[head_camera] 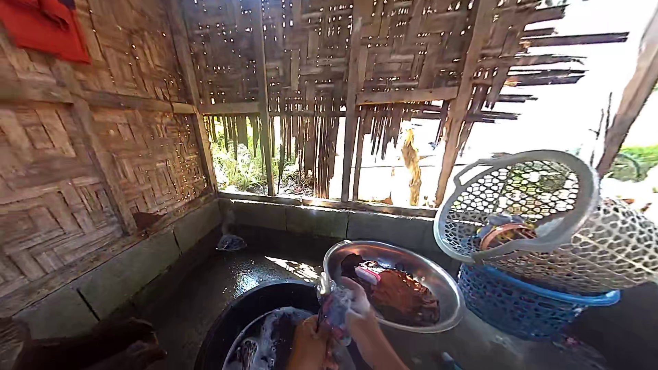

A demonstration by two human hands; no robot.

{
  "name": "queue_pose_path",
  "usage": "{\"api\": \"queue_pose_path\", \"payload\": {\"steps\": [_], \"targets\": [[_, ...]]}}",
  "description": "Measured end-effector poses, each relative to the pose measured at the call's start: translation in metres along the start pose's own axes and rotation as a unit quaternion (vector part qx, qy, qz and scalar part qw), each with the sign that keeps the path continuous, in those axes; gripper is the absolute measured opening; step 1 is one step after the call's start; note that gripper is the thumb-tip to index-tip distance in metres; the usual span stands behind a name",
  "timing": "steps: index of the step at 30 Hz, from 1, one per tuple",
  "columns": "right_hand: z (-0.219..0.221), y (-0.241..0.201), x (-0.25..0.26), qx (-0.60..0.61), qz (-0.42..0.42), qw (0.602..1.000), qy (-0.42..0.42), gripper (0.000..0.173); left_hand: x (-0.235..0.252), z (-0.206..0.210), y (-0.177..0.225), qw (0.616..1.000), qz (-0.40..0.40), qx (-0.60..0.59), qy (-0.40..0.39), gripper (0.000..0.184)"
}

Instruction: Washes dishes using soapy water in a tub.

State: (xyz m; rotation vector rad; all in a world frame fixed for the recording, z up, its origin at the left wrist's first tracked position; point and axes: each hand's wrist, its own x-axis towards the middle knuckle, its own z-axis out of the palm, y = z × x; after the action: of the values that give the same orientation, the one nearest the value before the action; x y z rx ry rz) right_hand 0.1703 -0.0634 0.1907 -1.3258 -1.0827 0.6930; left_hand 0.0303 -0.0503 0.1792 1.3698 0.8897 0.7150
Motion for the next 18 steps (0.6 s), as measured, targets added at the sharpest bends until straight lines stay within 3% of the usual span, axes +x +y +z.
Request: {"api": "queue_pose_path", "payload": {"steps": [3, 8, 11, 15, 18], "targets": [[0.001, 0.0, 0.006, 0.06, 0.04, 0.996, 0.046, 0.03, 0.002, -0.002, 0.0, 1.0, 0.016, 0.005, -0.02, 0.033], [-0.007, -0.004, 0.02, 0.086, 0.029, 0.986, 0.138, 0.023, -0.003, -0.007, 0.005, 0.998, 0.02, -0.056, -0.029, 0.033], [-0.02, -0.019, 0.024, 0.204, 0.054, 0.974, 0.087, 0.031, -0.002, -0.012, 0.006, 0.996, 0.019, -0.08, 0.018, 0.032], [-0.007, -0.032, 0.004, 0.211, 0.073, 0.972, -0.065, 0.043, 0.003, -0.008, 0.0, 0.994, 0.038, -0.103, 0.029, 0.021], [0.009, -0.034, -0.006, 0.196, 0.123, 0.97, -0.079, 0.057, 0.003, -0.006, -0.007, 0.992, 0.065, -0.093, 0.048, 0.013]]}}
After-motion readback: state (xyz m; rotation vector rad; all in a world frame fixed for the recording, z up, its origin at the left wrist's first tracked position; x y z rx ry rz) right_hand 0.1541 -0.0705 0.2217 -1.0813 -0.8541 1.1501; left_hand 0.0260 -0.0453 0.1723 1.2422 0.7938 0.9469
